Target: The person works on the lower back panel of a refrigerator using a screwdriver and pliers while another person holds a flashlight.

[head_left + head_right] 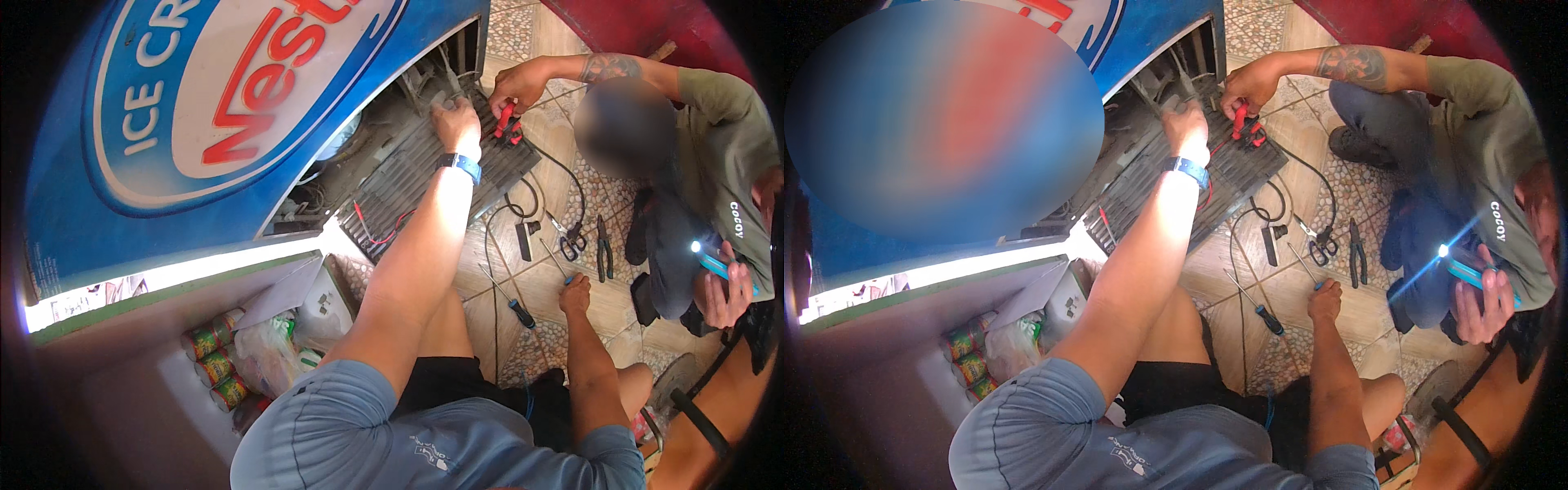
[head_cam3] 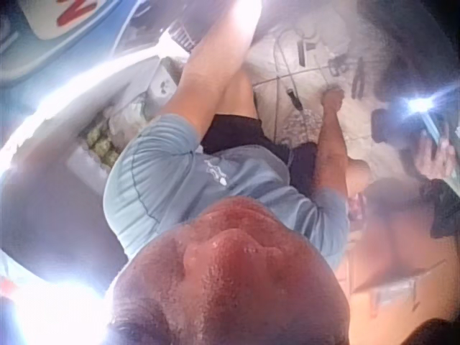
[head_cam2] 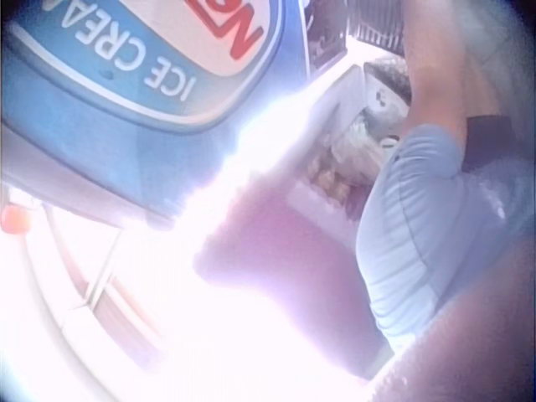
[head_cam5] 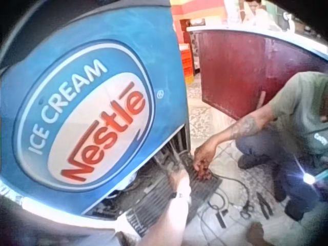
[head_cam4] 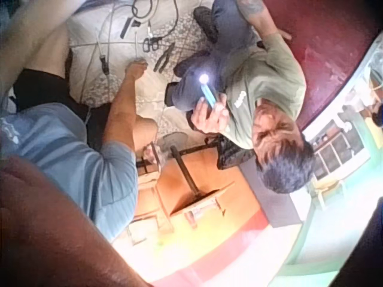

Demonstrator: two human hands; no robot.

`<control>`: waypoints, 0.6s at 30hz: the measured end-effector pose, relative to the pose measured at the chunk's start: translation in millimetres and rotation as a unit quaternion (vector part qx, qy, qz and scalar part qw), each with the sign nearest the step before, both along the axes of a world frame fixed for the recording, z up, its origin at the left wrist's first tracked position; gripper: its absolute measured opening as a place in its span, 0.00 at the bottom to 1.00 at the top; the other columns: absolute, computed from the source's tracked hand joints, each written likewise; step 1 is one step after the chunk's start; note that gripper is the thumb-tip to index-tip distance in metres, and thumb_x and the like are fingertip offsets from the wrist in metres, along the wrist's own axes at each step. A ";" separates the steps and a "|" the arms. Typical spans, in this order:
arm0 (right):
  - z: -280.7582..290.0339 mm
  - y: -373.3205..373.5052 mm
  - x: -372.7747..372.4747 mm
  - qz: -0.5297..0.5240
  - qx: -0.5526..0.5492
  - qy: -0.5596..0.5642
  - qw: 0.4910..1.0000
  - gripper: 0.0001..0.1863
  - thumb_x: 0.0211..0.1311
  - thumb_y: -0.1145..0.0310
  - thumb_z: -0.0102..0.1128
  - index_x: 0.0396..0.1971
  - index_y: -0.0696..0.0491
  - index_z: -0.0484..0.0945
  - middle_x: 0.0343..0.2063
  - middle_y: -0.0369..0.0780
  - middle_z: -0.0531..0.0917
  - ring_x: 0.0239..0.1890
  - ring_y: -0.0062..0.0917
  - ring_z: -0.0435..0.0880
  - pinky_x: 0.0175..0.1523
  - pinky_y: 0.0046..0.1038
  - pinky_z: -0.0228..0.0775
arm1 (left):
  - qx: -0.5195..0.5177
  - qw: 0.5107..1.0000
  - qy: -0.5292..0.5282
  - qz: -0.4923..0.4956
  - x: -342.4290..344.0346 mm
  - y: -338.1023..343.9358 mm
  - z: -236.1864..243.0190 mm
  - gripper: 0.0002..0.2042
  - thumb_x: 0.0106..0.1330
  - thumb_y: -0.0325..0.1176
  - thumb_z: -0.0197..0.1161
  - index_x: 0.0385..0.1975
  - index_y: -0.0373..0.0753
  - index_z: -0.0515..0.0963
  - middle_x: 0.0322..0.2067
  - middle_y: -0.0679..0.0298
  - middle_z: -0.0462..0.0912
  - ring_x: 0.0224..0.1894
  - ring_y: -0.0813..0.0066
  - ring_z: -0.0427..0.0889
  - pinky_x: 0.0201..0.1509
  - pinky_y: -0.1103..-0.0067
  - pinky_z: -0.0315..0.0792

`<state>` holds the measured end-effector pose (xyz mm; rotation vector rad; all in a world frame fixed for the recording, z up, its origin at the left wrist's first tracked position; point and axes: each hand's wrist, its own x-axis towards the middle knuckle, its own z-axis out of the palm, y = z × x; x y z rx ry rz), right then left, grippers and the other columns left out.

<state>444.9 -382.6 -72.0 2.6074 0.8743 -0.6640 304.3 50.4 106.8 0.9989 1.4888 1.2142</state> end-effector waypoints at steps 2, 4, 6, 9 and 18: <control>13.8 11.0 -8.0 -0.004 -0.050 0.041 0.998 0.39 0.54 0.56 0.72 0.58 0.57 0.59 0.55 0.49 0.67 0.60 0.43 0.69 0.61 0.38 0.71 | 0.019 0.996 0.063 -0.066 -12.1 7.8 -2.9 0.20 0.61 0.30 0.56 0.52 0.28 0.73 0.50 0.44 0.78 0.51 0.52 0.79 0.56 0.66 0.70; 39.6 29.0 -8.2 -0.005 -0.122 0.104 0.987 0.41 0.57 0.54 0.70 0.62 0.56 0.56 0.57 0.49 0.66 0.61 0.44 0.69 0.61 0.39 0.71 | 0.034 0.992 0.087 -0.090 -13.9 11.9 -1.7 0.19 0.61 0.31 0.56 0.50 0.27 0.74 0.48 0.42 0.79 0.49 0.50 0.80 0.55 0.64 0.71; 50.6 34.0 7.2 -0.013 -0.168 0.132 0.977 0.45 0.59 0.50 0.68 0.66 0.56 0.54 0.61 0.51 0.65 0.63 0.44 0.68 0.62 0.41 0.70 | 0.043 0.994 0.069 -0.074 -4.7 6.9 5.2 0.18 0.61 0.31 0.56 0.48 0.26 0.75 0.46 0.42 0.80 0.47 0.48 0.81 0.54 0.63 0.72; 64.9 35.8 40.3 -0.021 -0.149 0.116 0.982 0.46 0.59 0.50 0.67 0.68 0.58 0.53 0.64 0.54 0.64 0.64 0.45 0.69 0.62 0.41 0.70 | 0.145 0.983 0.111 -0.013 3.5 18.7 5.1 0.22 0.62 0.29 0.56 0.57 0.28 0.68 0.53 0.39 0.73 0.56 0.45 0.73 0.60 0.62 0.68; 54.3 34.4 96.2 -0.055 -0.052 0.093 0.993 0.45 0.53 0.51 0.70 0.64 0.61 0.62 0.57 0.60 0.73 0.59 0.52 0.74 0.62 0.42 0.68 | 0.147 0.961 0.155 -0.176 -8.6 61.8 -10.3 0.26 0.59 0.28 0.59 0.57 0.26 0.63 0.50 0.36 0.74 0.55 0.41 0.73 0.61 0.60 0.66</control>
